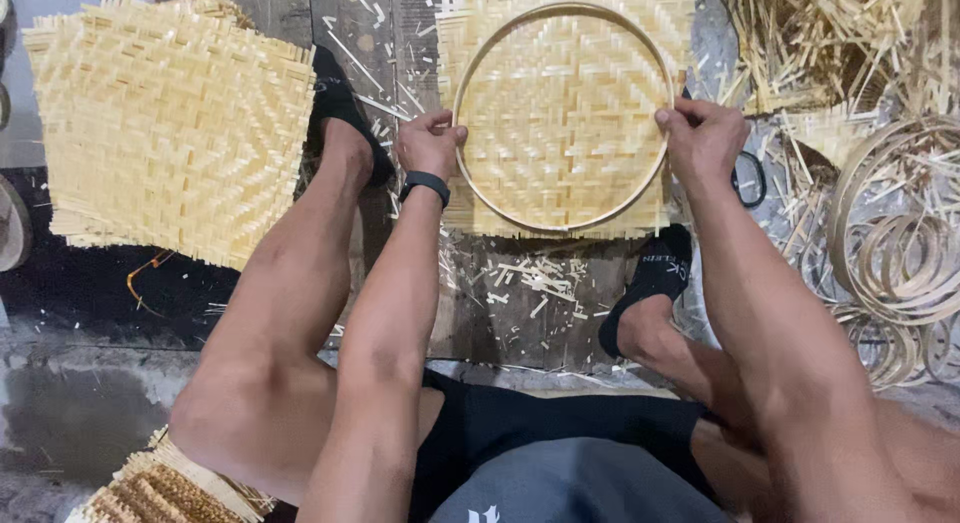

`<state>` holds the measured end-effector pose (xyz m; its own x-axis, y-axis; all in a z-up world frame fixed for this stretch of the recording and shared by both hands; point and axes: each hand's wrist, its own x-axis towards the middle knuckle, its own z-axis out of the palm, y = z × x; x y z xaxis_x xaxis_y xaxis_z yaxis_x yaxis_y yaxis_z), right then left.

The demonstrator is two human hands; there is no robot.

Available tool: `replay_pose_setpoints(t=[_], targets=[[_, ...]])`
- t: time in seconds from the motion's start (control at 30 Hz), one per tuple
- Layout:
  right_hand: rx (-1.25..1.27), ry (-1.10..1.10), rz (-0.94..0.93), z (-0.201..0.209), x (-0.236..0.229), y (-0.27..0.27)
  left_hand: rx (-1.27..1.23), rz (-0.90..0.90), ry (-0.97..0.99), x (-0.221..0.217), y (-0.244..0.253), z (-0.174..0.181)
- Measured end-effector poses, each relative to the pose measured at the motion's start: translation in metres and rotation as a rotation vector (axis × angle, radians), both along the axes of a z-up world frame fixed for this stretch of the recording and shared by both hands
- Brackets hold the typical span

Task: The person trims the excess edges of a circular woven bamboo mat using shears, then fits a bamboo ring onto the mat and presses it down firmly using a wooden mold.

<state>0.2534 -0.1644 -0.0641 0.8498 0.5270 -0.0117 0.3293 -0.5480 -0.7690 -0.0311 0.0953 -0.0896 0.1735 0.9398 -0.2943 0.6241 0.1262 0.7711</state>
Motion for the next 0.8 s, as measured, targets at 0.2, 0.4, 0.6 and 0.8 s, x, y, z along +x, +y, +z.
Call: replay_pose_setpoints(t=[0.2, 0.4, 0.6, 0.8], targets=[[0.07, -0.09, -0.034, 0.009, -0.007, 0.005, 0.027, -0.09, -0.048, -0.016, 0.005, -0.027], [-0.019, -0.053, -0.026, 0.001, 0.0, 0.007, -0.173, -0.067, -0.201, -0.023, 0.016, -0.055], [-0.06, -0.024, 0.01, -0.001, 0.008, 0.006, -0.347, 0.004, -0.349, -0.02, 0.02, -0.058], [-0.072, 0.05, -0.044, -0.005, 0.008, 0.009, -0.489, 0.018, -0.274, -0.022, 0.024, -0.041]])
